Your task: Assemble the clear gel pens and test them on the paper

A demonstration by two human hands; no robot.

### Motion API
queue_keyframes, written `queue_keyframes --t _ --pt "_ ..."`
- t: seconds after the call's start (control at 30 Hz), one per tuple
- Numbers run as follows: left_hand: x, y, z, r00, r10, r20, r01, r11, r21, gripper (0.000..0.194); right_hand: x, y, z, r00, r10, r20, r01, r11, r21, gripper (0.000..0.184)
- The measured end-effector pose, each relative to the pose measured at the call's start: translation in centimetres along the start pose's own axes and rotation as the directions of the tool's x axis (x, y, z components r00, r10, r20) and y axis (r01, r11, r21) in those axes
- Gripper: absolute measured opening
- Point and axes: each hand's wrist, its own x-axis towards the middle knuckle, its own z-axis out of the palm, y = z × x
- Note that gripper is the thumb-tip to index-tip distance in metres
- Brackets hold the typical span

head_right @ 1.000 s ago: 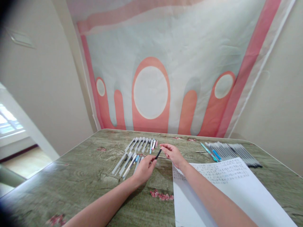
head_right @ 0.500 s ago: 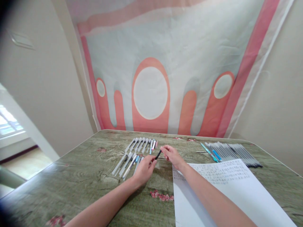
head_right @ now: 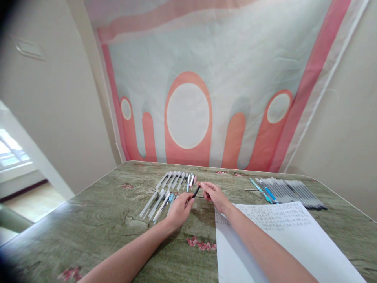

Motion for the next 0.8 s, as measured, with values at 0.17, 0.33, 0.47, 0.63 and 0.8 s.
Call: queue_keyframes --t 0.17,0.33,0.47,0.63,0.8 --pt "0.05 0.00 0.06 1.000 0.000 0.004 0.000 1.000 -0.020 0.022 0.06 -0.09 0.18 0.998 -0.039 -0.048 0.038 0.999 -0.023 0.034" --pt "-0.01 -0.20 0.14 1.000 0.012 -0.016 -0.013 1.000 -0.016 0.022 -0.04 -0.17 0.21 1.000 -0.006 -0.018 0.006 1.000 0.025 0.037" --pt "-0.04 -0.29 0.15 1.000 0.026 -0.017 -0.026 0.999 -0.029 0.022 0.00 0.00 0.14 0.999 -0.020 -0.026 0.020 1.000 0.011 0.037" --pt "0.00 -0.38 0.32 1.000 0.016 -0.005 -0.016 1.000 -0.022 0.022 0.10 0.18 0.07 0.999 -0.002 -0.042 0.003 0.999 0.039 0.036" --pt "-0.01 -0.37 0.38 1.000 0.009 -0.006 -0.009 0.999 -0.036 0.021 0.11 0.14 0.01 0.999 -0.017 -0.042 0.016 1.000 -0.027 0.038"
